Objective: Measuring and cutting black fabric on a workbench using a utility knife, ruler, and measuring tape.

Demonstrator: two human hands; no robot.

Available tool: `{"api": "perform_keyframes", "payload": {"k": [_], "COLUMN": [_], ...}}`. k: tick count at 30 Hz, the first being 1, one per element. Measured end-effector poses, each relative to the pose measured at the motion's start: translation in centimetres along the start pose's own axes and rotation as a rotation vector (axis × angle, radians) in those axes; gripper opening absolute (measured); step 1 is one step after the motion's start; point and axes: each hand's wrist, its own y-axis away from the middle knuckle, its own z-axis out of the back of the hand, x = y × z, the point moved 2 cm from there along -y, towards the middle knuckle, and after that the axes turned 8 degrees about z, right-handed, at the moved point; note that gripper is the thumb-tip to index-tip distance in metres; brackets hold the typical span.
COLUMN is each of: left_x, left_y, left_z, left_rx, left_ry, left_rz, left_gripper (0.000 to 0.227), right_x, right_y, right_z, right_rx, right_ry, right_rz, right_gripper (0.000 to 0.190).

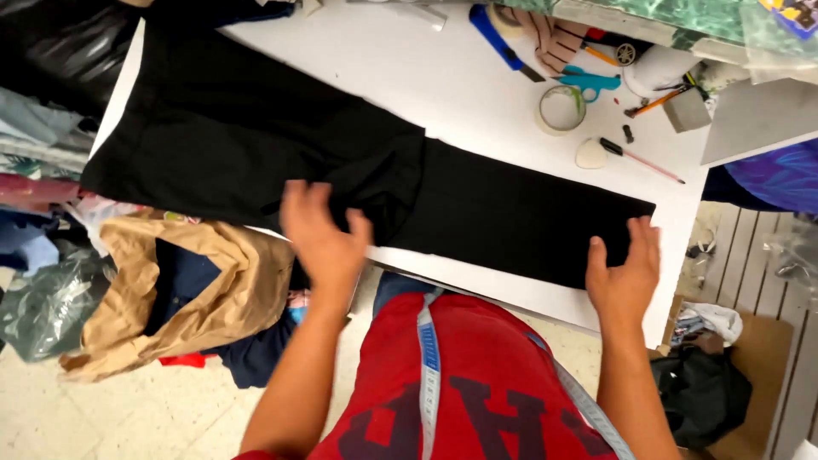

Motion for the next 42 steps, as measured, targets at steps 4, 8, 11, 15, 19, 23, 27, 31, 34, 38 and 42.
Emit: {"api": "perform_keyframes", "payload": {"k": [4, 8, 11, 15, 19, 23, 27, 31, 34, 38, 42], "left_x": [8.3, 8.2, -0.2, -18.3, -14.6, -6.1, 5.5, 9.3, 10.3, 10.6, 10.2], "left_y": [-1.6, -3.6, -7.5, -8.5, 0.4, -2.4, -4.6, -7.0, -6.4, -6.3, -6.2], "left_z": [-1.0, -2.0, -0.3, 10.0, 7.2, 1.8, -6.6, -7.9, -8.3, -8.8, -9.0], "left_rx": [0.126, 0.376, 0.065, 0.886, 0.836, 0.789, 0.589, 0.485, 0.645, 0.733, 0.732], "left_ry": [-0.170, -0.170, 0.215, 0.600, 1.103, 0.811, 0.239, 0.115, -0.033, -0.078, -0.089], "left_rz": [0.157, 0.177, -0.020, -0.282, -0.867, -0.318, -0.175, -0.220, -0.236, -0.213, -0.226], "left_gripper": [0.077, 0.031, 0.021, 0.026, 0.010, 0.018, 0.025, 0.042, 0.050, 0.058, 0.061], "right_x": [6.2, 14.0, 18.4, 16.1, 1.9, 0.5, 1.1, 4.8, 2.7, 1.7, -2.2], "right_y": [-0.8, -2.8, -6.3, -11.3, -12.8, -10.3, -8.4, -7.9, -6.1, -4.1, 0.2], "right_z": [-0.1, -2.1, -2.5, -1.9, -2.5, 1.1, -1.7, -1.2, -1.7, 3.8, 7.0], "right_rx": [0.040, 0.361, 0.382, 0.201, 0.160, 0.178, 0.599, 0.587, 0.515, 0.217, 0.854], "right_ry": [-0.163, -0.592, -0.767, -0.773, -1.059, -0.609, 0.000, 0.076, -0.074, -0.360, 0.109], "right_rz": [0.072, -0.052, 0.089, -0.010, -0.912, -0.895, -0.596, -0.639, -0.554, -0.187, -0.652], "right_gripper": [0.046, 0.029, 0.027, 0.015, 0.072, 0.047, 0.073, 0.077, 0.037, 0.022, 0.023]}}
